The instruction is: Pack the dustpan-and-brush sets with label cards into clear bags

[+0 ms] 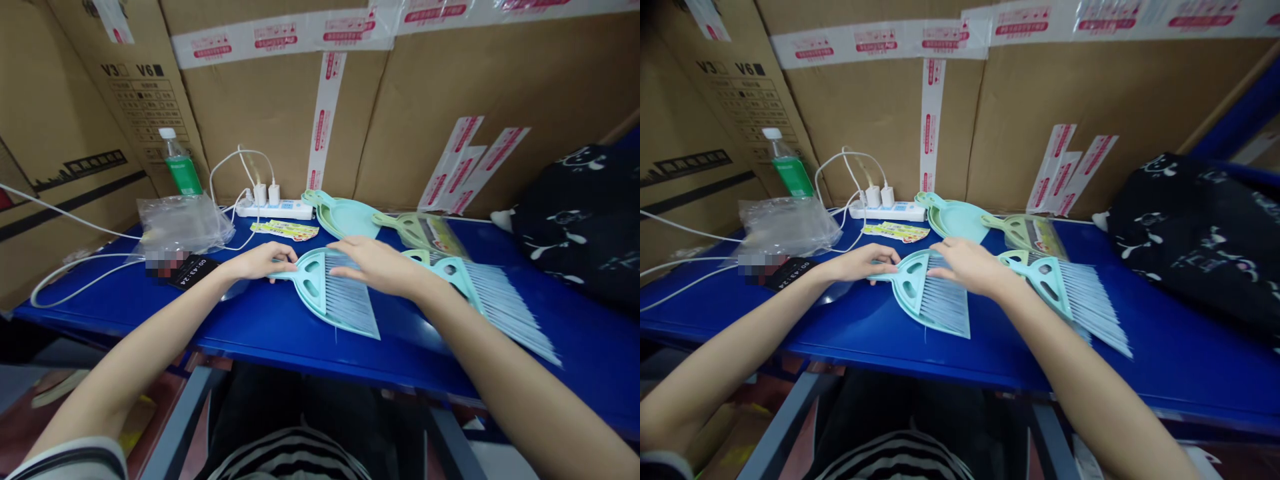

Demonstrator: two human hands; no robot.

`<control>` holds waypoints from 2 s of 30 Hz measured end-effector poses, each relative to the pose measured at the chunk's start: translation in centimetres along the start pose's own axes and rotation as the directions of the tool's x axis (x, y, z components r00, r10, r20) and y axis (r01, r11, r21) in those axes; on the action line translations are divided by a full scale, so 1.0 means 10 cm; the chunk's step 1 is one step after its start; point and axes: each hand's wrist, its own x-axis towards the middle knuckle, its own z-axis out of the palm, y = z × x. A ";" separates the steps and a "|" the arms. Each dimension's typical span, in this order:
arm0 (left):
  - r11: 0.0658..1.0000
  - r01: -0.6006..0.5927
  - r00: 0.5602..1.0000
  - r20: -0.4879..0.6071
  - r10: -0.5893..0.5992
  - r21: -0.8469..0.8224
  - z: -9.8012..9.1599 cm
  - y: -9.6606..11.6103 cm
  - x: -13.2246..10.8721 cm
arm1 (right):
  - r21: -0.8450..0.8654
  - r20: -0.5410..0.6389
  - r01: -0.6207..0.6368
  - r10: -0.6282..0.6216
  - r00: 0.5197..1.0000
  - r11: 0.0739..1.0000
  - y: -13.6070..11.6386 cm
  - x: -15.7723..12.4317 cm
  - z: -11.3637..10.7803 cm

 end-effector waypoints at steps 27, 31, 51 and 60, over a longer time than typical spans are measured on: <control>0.999 0.049 0.984 0.172 -0.049 0.008 -0.05 0.08 -0.11 | -0.239 0.204 -0.179 0.230 0.952 0.954 0.31 -0.09 -0.12; 0.998 0.041 0.980 0.192 -0.051 0.052 -0.05 0.08 -0.12 | -0.238 0.212 -0.201 0.253 0.944 0.950 0.34 -0.09 -0.12; 0.970 0.085 0.967 0.215 -0.135 0.227 -0.02 0.23 -0.20 | -0.286 0.079 -0.220 0.252 0.964 0.932 0.34 -0.06 -0.08; 0.959 0.111 0.963 0.211 -0.169 0.262 -0.01 0.28 -0.20 | -0.423 -0.018 -0.034 0.028 0.999 0.906 -0.07 0.52 -0.16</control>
